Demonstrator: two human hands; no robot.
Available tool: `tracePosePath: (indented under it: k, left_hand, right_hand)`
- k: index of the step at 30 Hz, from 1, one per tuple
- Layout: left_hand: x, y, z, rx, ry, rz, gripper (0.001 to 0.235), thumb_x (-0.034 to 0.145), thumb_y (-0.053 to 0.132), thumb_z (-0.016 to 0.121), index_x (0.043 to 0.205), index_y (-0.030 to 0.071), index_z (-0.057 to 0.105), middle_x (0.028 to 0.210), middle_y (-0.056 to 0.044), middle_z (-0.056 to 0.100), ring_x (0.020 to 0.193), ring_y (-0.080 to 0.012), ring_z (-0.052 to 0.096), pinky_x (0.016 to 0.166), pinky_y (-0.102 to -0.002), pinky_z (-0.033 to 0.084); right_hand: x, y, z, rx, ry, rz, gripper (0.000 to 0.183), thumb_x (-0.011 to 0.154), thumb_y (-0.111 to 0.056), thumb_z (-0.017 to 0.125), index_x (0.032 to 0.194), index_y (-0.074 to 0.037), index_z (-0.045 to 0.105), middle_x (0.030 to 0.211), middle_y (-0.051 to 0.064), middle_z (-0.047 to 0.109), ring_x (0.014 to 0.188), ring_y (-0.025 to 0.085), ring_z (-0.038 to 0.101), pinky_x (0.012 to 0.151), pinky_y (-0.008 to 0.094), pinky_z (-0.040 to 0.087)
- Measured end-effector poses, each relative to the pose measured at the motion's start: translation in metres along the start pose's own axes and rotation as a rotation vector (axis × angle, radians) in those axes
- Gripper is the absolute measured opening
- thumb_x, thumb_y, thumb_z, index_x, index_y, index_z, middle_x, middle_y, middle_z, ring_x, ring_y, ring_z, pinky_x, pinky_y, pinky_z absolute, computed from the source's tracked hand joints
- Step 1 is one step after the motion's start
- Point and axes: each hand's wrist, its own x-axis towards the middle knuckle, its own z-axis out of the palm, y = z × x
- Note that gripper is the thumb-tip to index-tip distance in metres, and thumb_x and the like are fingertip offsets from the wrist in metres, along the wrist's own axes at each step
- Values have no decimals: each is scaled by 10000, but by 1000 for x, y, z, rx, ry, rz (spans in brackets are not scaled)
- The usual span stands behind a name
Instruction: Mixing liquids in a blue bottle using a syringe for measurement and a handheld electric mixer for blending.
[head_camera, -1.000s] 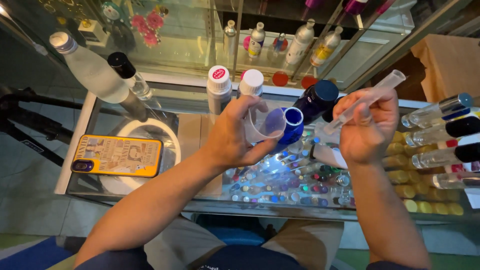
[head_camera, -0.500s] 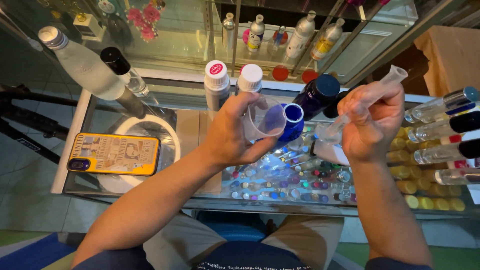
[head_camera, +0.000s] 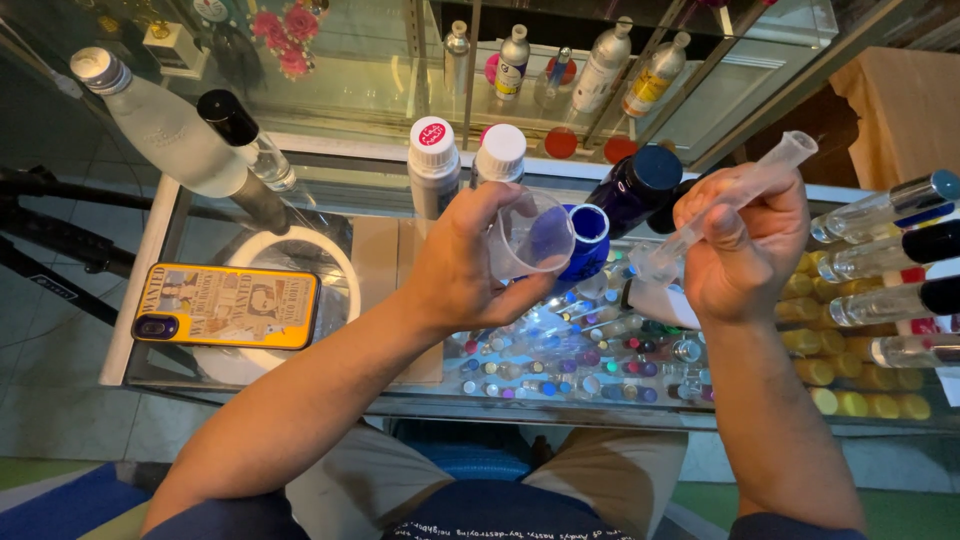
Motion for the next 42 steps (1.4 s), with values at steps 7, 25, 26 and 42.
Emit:
tracePosePath:
  k: [7, 25, 26, 42]
  left_hand:
    - [-1, 1, 0, 34, -1, -2, 697, 965, 247, 794, 1421, 47, 306, 1151, -159, 585, 918, -247, 584, 846, -381, 494]
    - [2, 4, -1, 79, -28, -15, 712, 964, 260, 790, 1441, 62, 300, 1157, -158, 613, 946, -282, 631, 885, -404, 493]
    - [2, 4, -1, 83, -36, -25, 722, 955, 257, 792, 1445, 74, 294, 1145, -153, 610, 927, -268, 615, 869, -396, 486]
    - [10, 8, 10, 159, 164, 18, 659, 844, 251, 815, 1333, -22, 467, 1043, -138, 691, 697, -319, 607, 640, -436, 550]
  right_hand:
    - [0, 0, 1, -37, -15, -38, 296, 957, -318, 775, 952, -154, 529, 831, 8, 551, 694, 137, 511, 626, 286, 458]
    - [-14, -9, 15, -633, -64, -482, 174, 1019, -70, 726, 1082, 54, 621, 915, 168, 641, 823, 289, 625, 807, 381, 497]
    - [-14, -9, 13, -700, -86, -510, 197, 1022, -91, 730, 1102, 55, 625, 980, 195, 661, 861, 323, 636, 805, 404, 508]
    - [-7, -12, 28, -816, -153, -811, 255, 931, -130, 872, 1064, 53, 753, 972, 157, 756, 822, 336, 715, 812, 422, 509]
